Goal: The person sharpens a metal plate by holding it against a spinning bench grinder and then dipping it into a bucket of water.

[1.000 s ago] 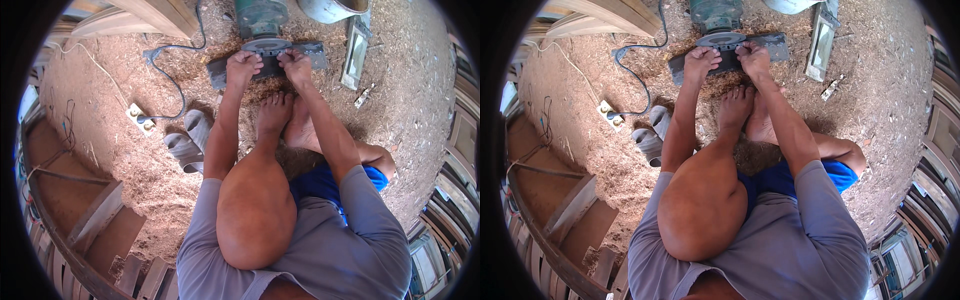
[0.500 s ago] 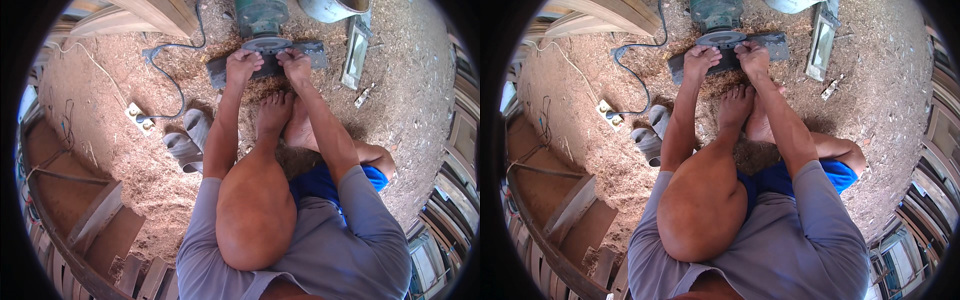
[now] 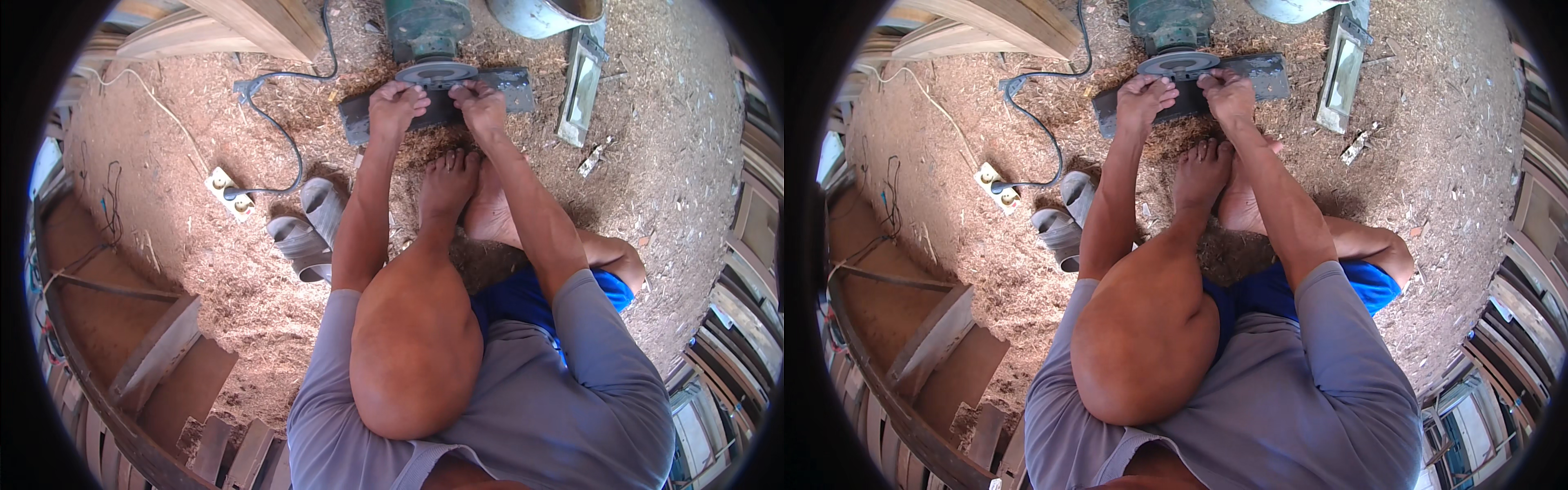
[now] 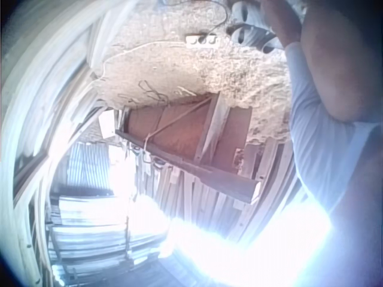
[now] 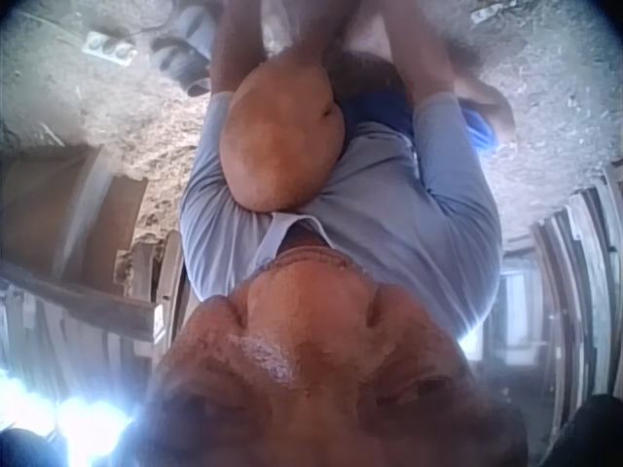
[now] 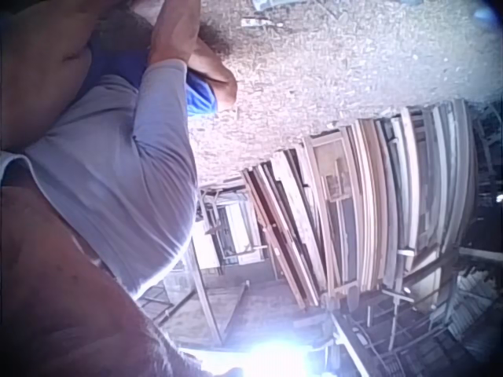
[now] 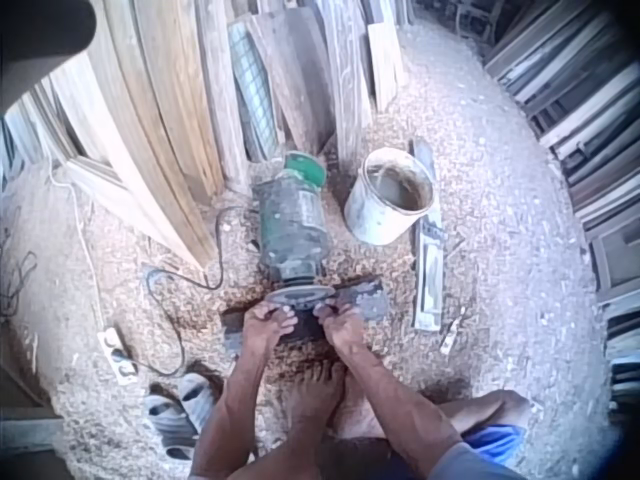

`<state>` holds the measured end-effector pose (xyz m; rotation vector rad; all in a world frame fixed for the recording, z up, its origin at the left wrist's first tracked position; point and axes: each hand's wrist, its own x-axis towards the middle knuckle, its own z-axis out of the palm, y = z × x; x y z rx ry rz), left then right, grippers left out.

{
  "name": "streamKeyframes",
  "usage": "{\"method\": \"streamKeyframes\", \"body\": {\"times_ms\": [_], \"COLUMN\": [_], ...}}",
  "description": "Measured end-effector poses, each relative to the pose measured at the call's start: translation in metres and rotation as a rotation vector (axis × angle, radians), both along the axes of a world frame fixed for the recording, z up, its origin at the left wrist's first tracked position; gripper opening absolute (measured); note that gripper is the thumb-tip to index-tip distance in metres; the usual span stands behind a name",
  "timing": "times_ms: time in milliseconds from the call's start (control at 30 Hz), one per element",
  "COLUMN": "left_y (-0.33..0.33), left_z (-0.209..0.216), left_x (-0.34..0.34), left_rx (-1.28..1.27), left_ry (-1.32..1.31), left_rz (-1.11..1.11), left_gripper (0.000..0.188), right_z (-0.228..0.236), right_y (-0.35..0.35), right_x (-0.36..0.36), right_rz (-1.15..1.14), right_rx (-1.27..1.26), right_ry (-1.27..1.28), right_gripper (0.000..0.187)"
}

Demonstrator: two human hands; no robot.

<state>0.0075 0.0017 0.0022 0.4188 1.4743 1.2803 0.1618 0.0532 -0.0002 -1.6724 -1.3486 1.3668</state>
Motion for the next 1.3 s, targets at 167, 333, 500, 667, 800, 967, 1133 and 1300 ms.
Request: {"method": "streamKeyframes", "body": {"times_ms": [167,333,500,667,800,967,1133,1300], "left_y": [0.005,0.004,0.005,0.002,0.003,0.0,0.0,-0.001], "left_z": [0.002,0.0,0.002,0.0,-0.001,-0.002,-0.001,-0.001], "left_x": [0.005,0.004,0.006,0.004,0.003,0.0,-0.001,-0.003], "left_rx": [-0.02,-0.019,-0.005,0.014,0.01,0.009,0.027,0.023], "left_ry": [0.003,0.037,0.022,0.014,-0.003,-0.012,-0.049,-0.065], "left_rz": [-0.011,-0.022,-0.024,0.013,0.009,0.027,0.041,0.05], "left_gripper": [0.017,0.015,0.014,0.014,0.013,0.012,0.012,0.012], "right_z": [-0.003,0.003,-0.002,0.0,-0.002,0.0,-0.014,-0.017], "right_y": [0.003,0.001,0.003,0.0,0.0,-0.002,0.0,-0.001], "right_x": [0.005,0.002,0.004,0.0,0.0,-0.006,-0.006,-0.009], "right_rz": [-0.032,-0.067,-0.063,-0.074,-0.069,-0.062,-0.074,-0.043], "right_rx": [-0.024,-0.089,-0.077,-0.06,-0.035,-0.023,-0.022,0.033], "right_ry": [0.056,0.136,0.147,0.143,0.09,0.067,0.045,-0.011], "right_gripper": [0.024,0.017,0.018,0.019,0.019,0.02,0.027,0.016]}}
